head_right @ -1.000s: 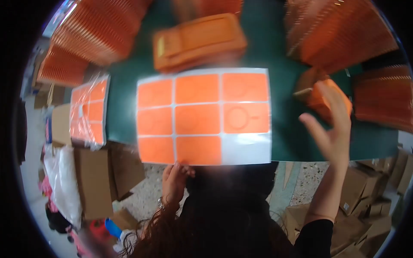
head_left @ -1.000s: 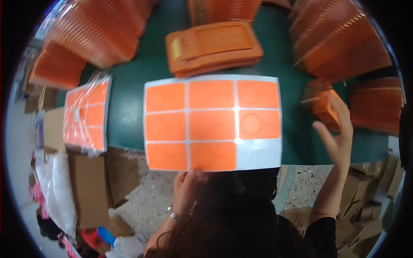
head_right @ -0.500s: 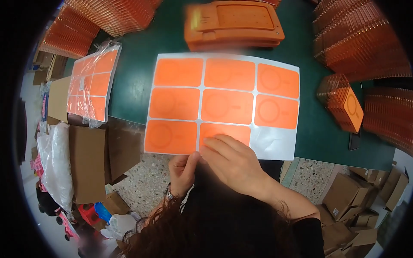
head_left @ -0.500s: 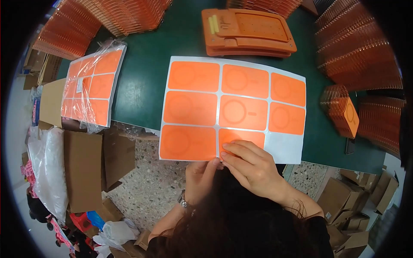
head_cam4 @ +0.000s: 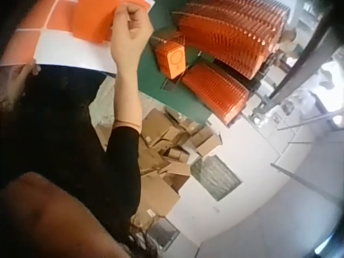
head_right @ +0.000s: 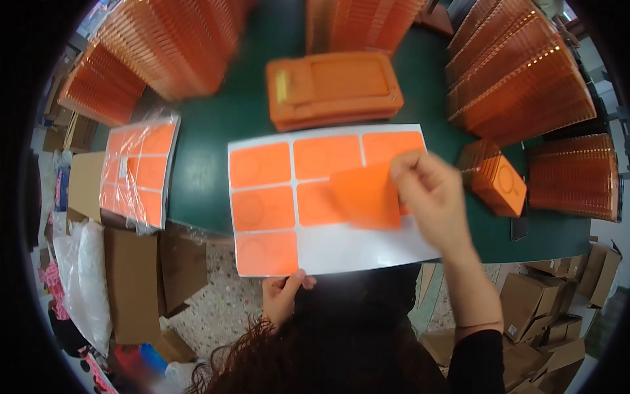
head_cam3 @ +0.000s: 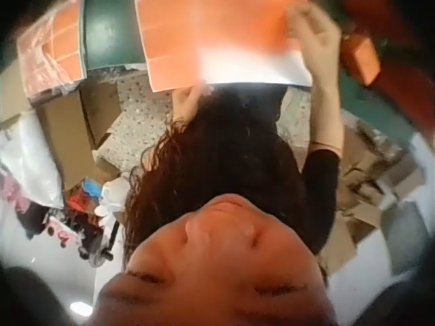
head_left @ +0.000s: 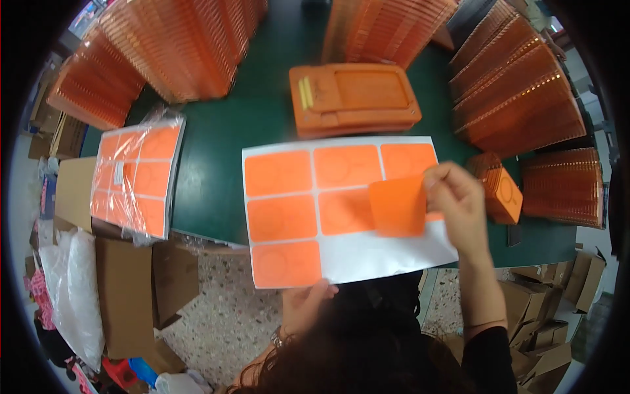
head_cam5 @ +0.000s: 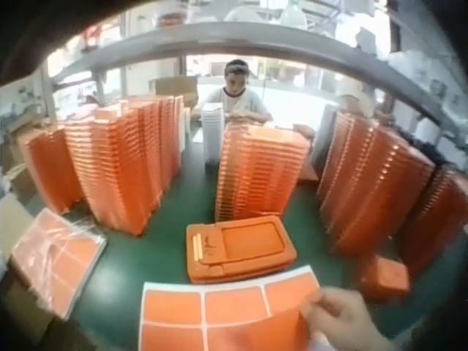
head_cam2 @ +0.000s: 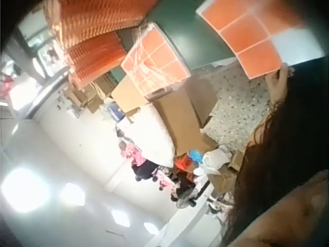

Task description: Assembling orange and gold phone cases by applying adhesive stickers and stacking components.

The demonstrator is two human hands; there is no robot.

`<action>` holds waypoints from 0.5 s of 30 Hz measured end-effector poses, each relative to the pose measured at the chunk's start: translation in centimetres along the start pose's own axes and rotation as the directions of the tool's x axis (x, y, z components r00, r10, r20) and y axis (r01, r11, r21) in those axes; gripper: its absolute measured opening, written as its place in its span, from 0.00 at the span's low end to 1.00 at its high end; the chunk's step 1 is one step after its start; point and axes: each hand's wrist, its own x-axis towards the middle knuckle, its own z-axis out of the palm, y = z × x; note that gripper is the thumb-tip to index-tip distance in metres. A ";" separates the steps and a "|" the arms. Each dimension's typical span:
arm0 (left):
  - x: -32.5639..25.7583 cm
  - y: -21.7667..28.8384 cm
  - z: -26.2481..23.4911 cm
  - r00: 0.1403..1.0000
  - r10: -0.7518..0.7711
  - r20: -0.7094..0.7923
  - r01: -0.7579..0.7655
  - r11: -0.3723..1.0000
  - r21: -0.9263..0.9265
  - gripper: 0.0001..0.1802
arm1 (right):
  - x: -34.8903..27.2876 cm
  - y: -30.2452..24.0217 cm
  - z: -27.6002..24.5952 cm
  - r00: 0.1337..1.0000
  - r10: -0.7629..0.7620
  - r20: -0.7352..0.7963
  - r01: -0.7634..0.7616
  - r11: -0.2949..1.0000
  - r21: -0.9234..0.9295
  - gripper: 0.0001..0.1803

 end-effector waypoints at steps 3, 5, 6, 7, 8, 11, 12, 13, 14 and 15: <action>1.1 -1.1 -1.0 0.982 -0.090 0.164 0.079 0.994 0.074 0.14 | 6.0 -5.5 -2.5 0.924 -0.376 0.069 0.379 0.875 -0.301 0.08; 0.3 -0.1 -2.1 0.954 -0.065 0.292 0.028 0.991 0.131 0.15 | 10.3 -8.2 -2.3 0.885 -0.452 0.114 0.459 0.804 -0.378 0.07; 0.1 1.0 -2.8 0.912 -0.066 0.405 -0.007 0.984 0.177 0.17 | 12.8 -8.8 -1.7 0.775 -0.589 0.231 0.604 0.582 -0.544 0.06; -0.4 3.6 -3.0 0.913 -0.053 0.404 -0.026 0.982 0.187 0.17 | 14.8 -9.9 -1.3 0.643 -0.673 0.365 0.689 0.300 -0.660 0.06; -0.5 5.7 -3.1 0.893 -0.099 0.439 -0.011 0.971 0.241 0.16 | 17.0 -9.4 -0.7 0.694 -0.612 0.378 0.658 0.327 -0.678 0.06; 1.4 9.4 -6.2 0.889 -0.144 0.434 0.002 0.950 0.311 0.15 | 20.6 -8.1 1.4 0.817 -0.401 0.414 0.568 0.432 -0.701 0.08; 2.2 10.3 -7.0 0.903 -0.146 0.405 0.012 0.949 0.316 0.15 | 21.3 -7.7 1.6 0.815 -0.412 0.408 0.569 0.433 -0.699 0.08; 2.9 11.6 -7.2 0.906 -0.144 0.398 0.010 0.948 0.319 0.15 | 21.9 -6.9 2.3 0.827 -0.372 0.421 0.557 0.445 -0.701 0.08; 4.1 13.7 -6.9 0.943 -0.051 0.330 -0.053 0.953 0.298 0.15 | 22.2 -6.1 2.7 0.843 -0.326 0.428 0.537 0.455 -0.710 0.09; 5.2 15.9 -6.4 0.966 0.042 0.255 -0.117 0.952 0.284 0.14 | 22.5 -5.5 2.9 0.844 -0.329 0.425 0.535 0.459 -0.709 0.09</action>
